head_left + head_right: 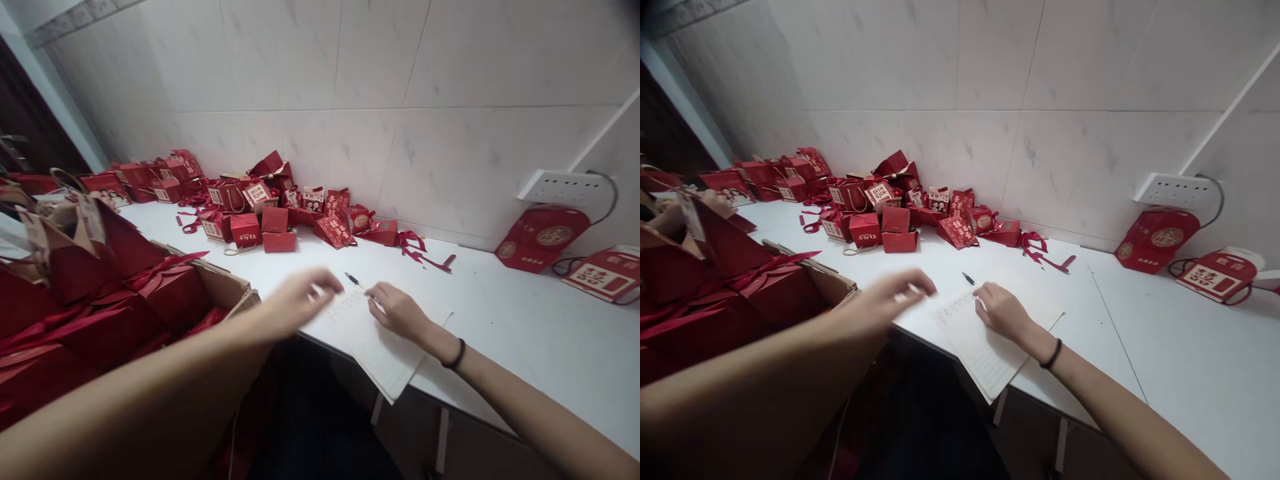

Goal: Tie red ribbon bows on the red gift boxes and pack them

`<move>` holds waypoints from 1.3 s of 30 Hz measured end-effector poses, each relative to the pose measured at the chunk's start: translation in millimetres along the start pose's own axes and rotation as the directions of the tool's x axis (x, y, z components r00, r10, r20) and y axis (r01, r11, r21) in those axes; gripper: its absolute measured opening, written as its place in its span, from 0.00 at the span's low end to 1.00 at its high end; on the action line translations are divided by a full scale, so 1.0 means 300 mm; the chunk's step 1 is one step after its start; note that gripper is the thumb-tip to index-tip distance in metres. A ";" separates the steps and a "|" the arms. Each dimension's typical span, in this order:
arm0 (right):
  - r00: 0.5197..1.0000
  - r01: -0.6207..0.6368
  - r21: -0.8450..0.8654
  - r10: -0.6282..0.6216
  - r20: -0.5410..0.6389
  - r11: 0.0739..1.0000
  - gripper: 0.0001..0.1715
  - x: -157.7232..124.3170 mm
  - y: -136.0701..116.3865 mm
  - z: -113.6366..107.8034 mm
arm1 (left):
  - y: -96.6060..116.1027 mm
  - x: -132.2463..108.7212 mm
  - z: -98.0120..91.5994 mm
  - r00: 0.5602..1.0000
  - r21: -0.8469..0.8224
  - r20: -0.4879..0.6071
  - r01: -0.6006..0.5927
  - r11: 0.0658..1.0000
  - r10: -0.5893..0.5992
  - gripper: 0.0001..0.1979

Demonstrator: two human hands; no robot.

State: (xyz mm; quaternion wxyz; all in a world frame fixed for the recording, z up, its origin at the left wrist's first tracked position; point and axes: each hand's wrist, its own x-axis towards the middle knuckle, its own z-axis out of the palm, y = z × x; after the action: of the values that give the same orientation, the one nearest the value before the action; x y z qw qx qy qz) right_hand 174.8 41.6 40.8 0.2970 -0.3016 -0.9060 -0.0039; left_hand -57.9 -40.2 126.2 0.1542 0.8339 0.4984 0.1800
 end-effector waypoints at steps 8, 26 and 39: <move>0.935 -0.328 -0.044 0.331 0.130 0.944 0.15 0.109 0.147 0.179 | -0.069 -0.088 0.314 0.891 0.240 0.357 -0.378 0.894 0.281 0.40; 0.850 -0.453 0.883 0.357 0.387 0.122 0.24 0.073 -0.043 0.194 | -0.048 -0.080 0.289 0.916 0.342 0.386 -0.254 0.905 0.111 0.35; 0.808 -0.571 0.614 0.506 0.303 0.544 0.16 0.080 -0.058 0.186 | -0.051 -0.077 0.309 0.921 0.315 0.386 -0.174 0.933 0.042 0.41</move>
State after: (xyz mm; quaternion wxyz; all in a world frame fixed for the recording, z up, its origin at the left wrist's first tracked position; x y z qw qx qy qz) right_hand 120.1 50.8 10.7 0.3314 -0.4342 -0.7173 0.4325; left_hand -37.8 -61.0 33.8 0.0879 0.8934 0.4361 -0.0632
